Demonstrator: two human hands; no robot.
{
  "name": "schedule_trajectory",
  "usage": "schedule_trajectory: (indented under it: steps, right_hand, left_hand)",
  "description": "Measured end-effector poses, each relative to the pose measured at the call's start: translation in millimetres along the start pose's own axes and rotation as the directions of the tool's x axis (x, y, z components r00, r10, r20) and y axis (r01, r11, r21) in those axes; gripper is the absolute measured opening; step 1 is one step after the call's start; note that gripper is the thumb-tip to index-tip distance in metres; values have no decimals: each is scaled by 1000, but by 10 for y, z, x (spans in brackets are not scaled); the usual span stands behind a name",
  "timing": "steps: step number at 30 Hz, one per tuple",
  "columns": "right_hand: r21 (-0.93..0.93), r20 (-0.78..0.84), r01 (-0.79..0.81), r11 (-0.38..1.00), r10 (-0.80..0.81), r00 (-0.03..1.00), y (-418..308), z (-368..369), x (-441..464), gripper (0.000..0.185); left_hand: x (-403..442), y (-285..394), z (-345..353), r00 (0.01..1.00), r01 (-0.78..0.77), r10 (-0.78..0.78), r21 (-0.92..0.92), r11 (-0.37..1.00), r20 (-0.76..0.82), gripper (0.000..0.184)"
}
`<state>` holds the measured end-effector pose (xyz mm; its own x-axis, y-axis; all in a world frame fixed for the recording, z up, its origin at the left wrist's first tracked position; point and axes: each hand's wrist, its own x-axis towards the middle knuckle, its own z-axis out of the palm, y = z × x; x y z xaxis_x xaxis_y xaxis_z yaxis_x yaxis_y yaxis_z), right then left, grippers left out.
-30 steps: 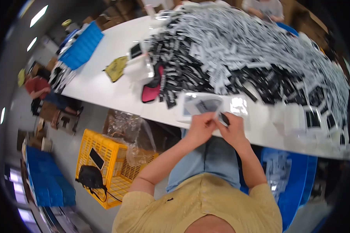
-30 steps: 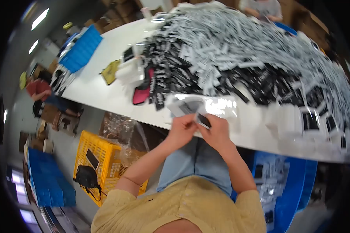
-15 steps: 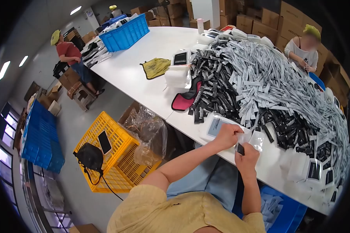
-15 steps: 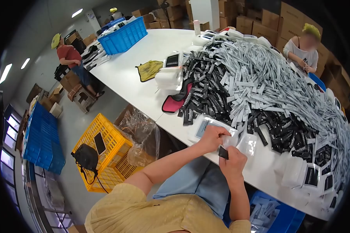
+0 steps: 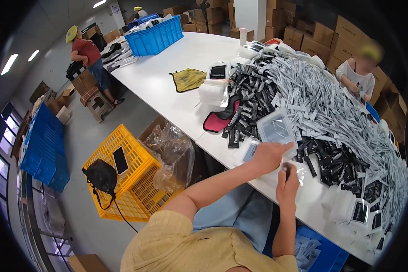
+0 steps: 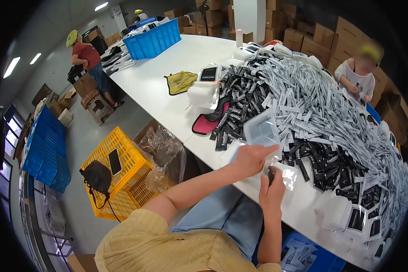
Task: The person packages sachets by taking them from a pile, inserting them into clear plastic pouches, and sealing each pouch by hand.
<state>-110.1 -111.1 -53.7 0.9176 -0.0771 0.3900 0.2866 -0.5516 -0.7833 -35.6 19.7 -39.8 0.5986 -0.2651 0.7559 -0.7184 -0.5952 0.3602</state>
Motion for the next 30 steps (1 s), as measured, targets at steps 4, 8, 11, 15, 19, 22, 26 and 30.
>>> schedule_trajectory:
  steps: [4, 8, 11, 15, 19, 22, 26, 30]
  right_hand:
    - [20, 101, -19, 1000, 17, 995, 406, 154, -12, 31]
    - [220, 246, -305, 927, 251, 936, 593, 253, 41, 26]
    - [406, 412, -525, 748, 363, 836, 69, 137, 66, 24]
    - [690, 135, -392, 608, 424, 895, 558, 486, 66, 21]
    - [673, 226, -391, 628, 329, 917, 74, 250, 51, 22]
    - [559, 65, -151, 815, 139, 988, 280, 312, -3, 22]
    - [478, 117, -261, 839, 234, 965, 433, 320, -5, 19]
    - [523, 163, -233, 820, 172, 972, 299, 201, 62, 11]
  left_hand:
    - [-89, 97, 3, 997, -42, 34, -118, 992, -68, 56]
    - [-355, 146, 175, 976, -207, 212, -95, 974, 49, 63]
    - [-279, 21, -12, 988, 81, -72, -60, 995, 138, 63]
    - [-421, 127, 55, 953, -74, 70, 4, 997, 294, 68]
    - [-245, 151, -123, 913, 136, -151, 67, 988, 379, 71]
    - [-300, 144, -105, 973, 25, -18, -24, 999, 228, 66]
    - [-333, 287, -116, 950, -1, 0, 3, 1000, 312, 64]
    - [-388, 263, -82, 930, -14, 11, 7, 1000, 367, 70]
